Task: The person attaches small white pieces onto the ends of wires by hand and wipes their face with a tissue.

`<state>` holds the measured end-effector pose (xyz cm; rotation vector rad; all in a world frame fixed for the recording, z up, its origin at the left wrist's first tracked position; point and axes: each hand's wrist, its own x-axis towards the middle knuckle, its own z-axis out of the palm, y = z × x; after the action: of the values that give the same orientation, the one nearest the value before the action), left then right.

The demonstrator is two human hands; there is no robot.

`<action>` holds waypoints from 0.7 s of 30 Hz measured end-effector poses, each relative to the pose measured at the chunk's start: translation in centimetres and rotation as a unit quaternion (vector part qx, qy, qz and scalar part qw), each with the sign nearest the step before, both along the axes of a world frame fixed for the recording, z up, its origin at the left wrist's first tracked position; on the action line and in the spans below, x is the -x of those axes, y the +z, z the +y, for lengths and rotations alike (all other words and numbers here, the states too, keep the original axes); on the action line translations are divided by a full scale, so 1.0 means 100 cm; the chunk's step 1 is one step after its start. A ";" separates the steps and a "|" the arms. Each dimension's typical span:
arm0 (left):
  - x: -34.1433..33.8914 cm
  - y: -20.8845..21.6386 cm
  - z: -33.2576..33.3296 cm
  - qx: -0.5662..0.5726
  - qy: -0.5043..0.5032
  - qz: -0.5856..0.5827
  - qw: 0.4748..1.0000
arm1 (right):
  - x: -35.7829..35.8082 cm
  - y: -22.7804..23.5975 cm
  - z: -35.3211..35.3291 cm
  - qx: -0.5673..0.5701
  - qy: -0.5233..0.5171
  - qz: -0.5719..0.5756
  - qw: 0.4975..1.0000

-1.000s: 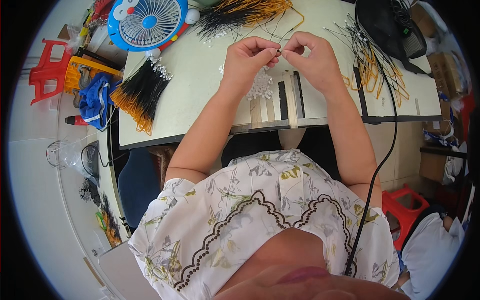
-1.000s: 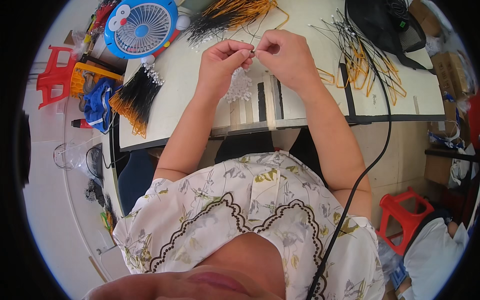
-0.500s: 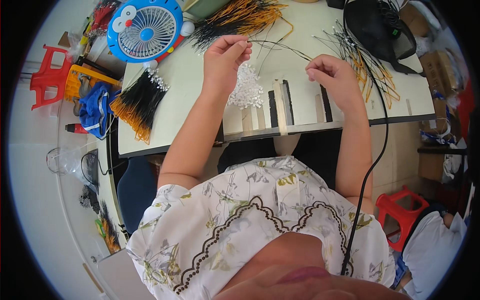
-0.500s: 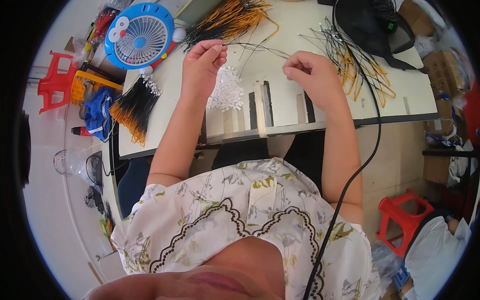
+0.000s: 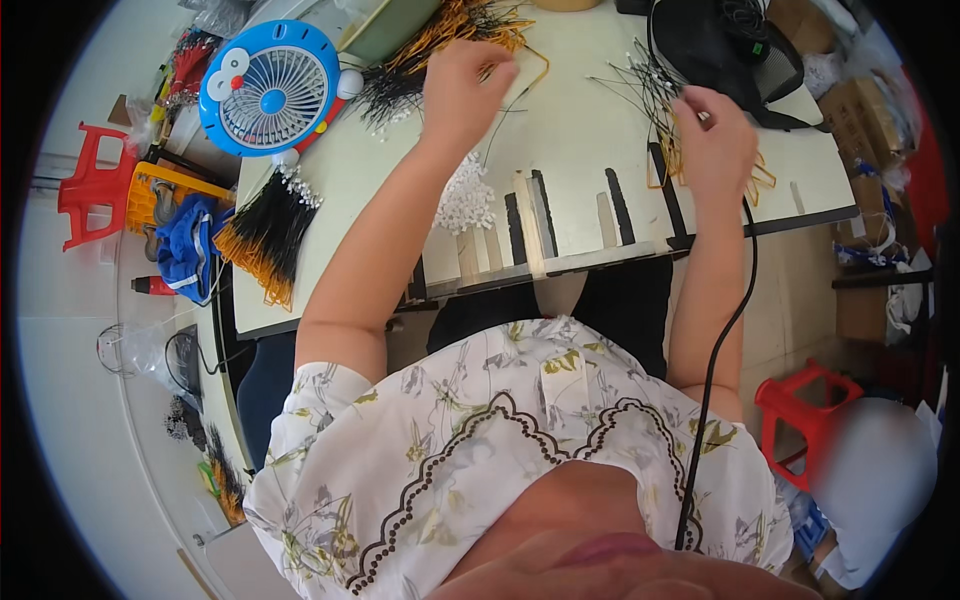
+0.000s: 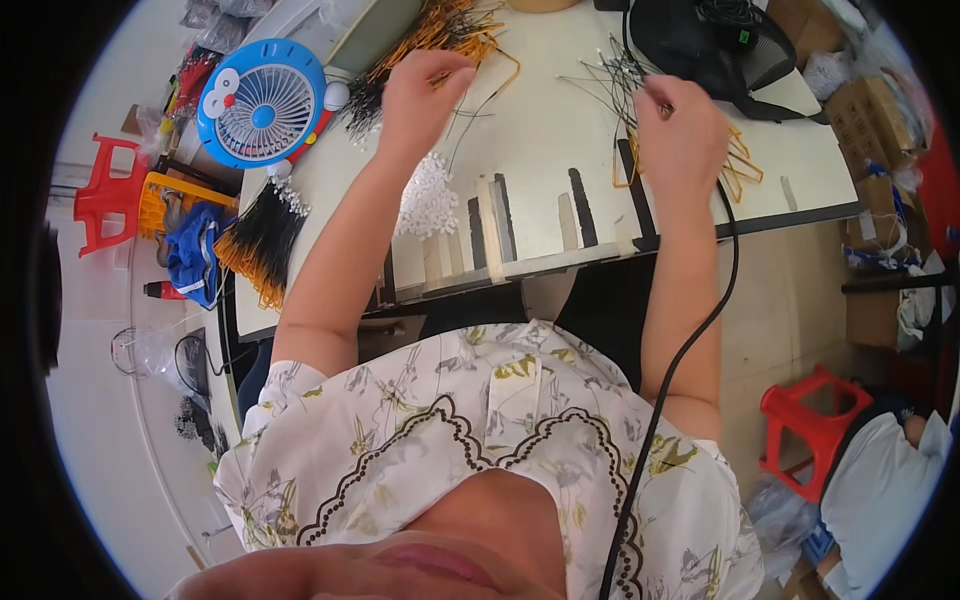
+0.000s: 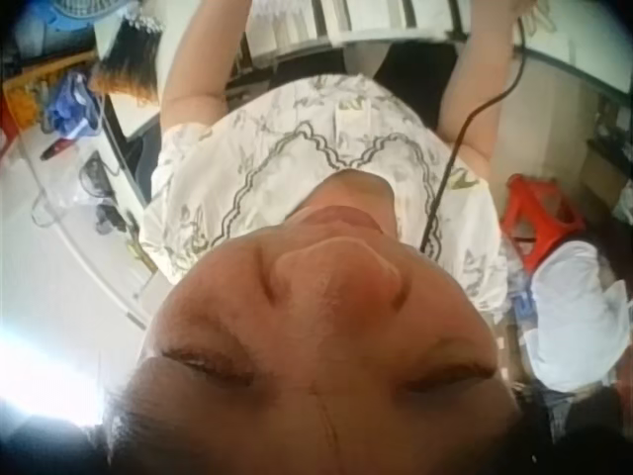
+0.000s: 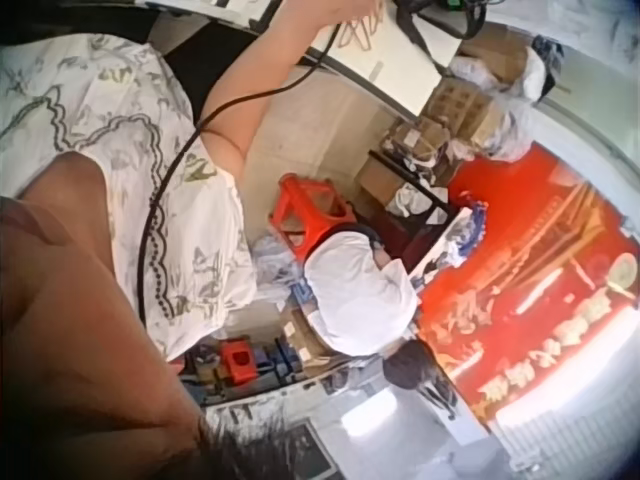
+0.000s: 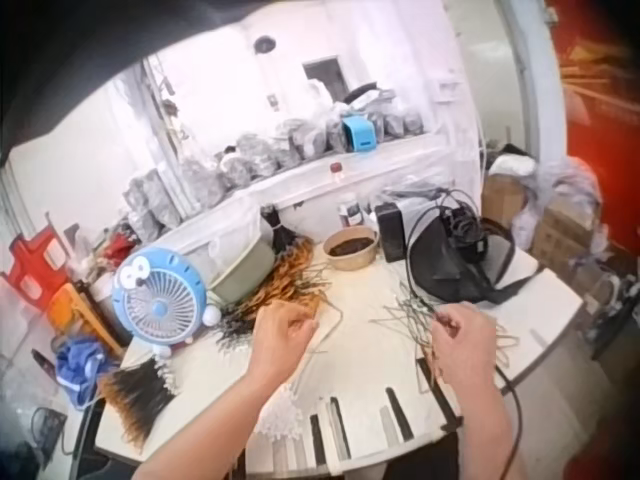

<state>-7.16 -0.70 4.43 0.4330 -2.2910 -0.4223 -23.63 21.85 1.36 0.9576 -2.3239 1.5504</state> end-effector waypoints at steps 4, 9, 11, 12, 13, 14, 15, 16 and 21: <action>0.037 -0.026 -0.003 0.145 0.121 -0.200 0.961 | 0.019 -0.010 0.009 -0.164 -0.189 0.167 0.954; 0.052 -0.041 -0.024 0.172 0.115 -0.222 0.953 | -0.005 0.011 -0.010 -0.004 -0.029 0.080 0.996; 0.050 -0.035 -0.024 0.132 0.093 -0.237 0.958 | -0.007 0.016 -0.031 -0.061 0.156 -0.033 0.985; 0.043 -0.032 -0.024 0.092 0.048 -0.188 0.977 | -0.009 0.021 -0.048 -0.081 0.179 -0.044 0.979; 0.039 -0.028 -0.021 0.052 0.000 -0.139 0.989 | -0.011 0.025 -0.063 -0.102 0.200 -0.057 0.973; 0.037 -0.025 -0.017 0.054 -0.002 -0.140 0.989 | -0.011 0.026 -0.077 -0.100 0.198 -0.058 0.973; 0.034 -0.021 -0.011 0.040 -0.028 -0.123 0.991 | -0.012 0.023 -0.091 -0.070 0.200 -0.145 0.967; 0.033 -0.019 -0.008 0.026 -0.054 -0.105 0.993 | -0.011 0.019 -0.102 -0.041 0.201 -0.230 0.951; 0.028 -0.018 0.005 0.121 -0.064 -0.042 0.990 | -0.010 0.006 -0.109 0.035 0.268 -0.233 0.934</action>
<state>-9.98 -0.18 2.59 0.1861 -2.4226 -0.1882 -22.58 10.99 1.97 1.4234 -2.3914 2.2694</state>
